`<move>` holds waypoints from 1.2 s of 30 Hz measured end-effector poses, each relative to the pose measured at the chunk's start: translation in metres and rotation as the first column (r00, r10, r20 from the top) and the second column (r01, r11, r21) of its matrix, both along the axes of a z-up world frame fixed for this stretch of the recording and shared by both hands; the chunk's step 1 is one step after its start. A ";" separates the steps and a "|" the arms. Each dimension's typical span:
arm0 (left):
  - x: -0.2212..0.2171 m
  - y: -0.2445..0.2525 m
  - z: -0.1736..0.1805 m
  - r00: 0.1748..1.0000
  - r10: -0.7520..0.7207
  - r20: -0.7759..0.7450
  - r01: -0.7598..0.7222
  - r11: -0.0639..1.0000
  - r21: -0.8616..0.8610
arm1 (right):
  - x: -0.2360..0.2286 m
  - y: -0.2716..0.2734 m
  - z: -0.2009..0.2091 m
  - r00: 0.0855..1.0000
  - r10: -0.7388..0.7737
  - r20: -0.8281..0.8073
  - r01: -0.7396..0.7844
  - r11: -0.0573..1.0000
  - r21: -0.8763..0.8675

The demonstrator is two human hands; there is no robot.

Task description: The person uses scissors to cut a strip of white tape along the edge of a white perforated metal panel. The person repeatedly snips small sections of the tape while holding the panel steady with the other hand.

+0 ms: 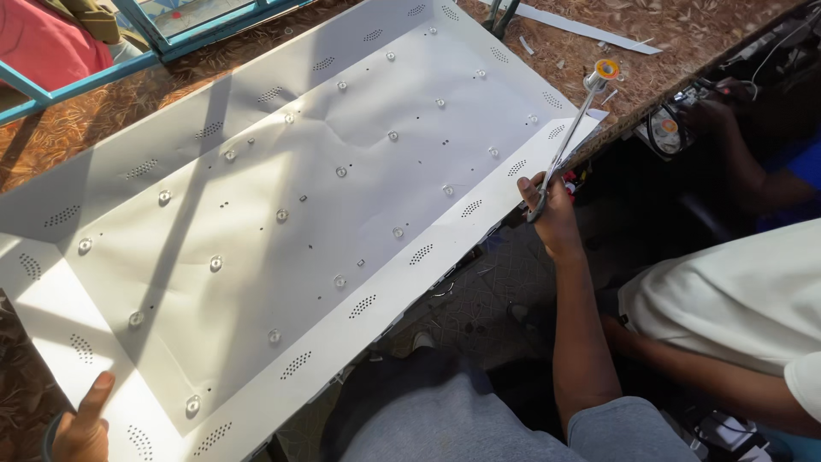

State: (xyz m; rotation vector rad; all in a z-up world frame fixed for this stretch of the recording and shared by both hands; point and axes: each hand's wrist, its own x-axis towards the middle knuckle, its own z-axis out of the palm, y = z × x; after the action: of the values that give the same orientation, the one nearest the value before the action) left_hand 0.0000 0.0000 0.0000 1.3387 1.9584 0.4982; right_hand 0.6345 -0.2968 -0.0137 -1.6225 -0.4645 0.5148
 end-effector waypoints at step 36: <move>0.070 -0.053 0.022 0.919 -0.176 0.354 0.136 0.982 0.133 | -0.188 -0.009 0.045 0.760 0.586 -0.280 -0.503 0.804 0.318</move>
State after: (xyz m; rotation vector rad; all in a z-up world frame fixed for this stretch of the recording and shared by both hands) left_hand 0.0704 -0.0533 0.0221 1.3446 1.5267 0.7253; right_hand 0.4469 -0.3059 0.0311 -1.1132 -0.6929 1.1497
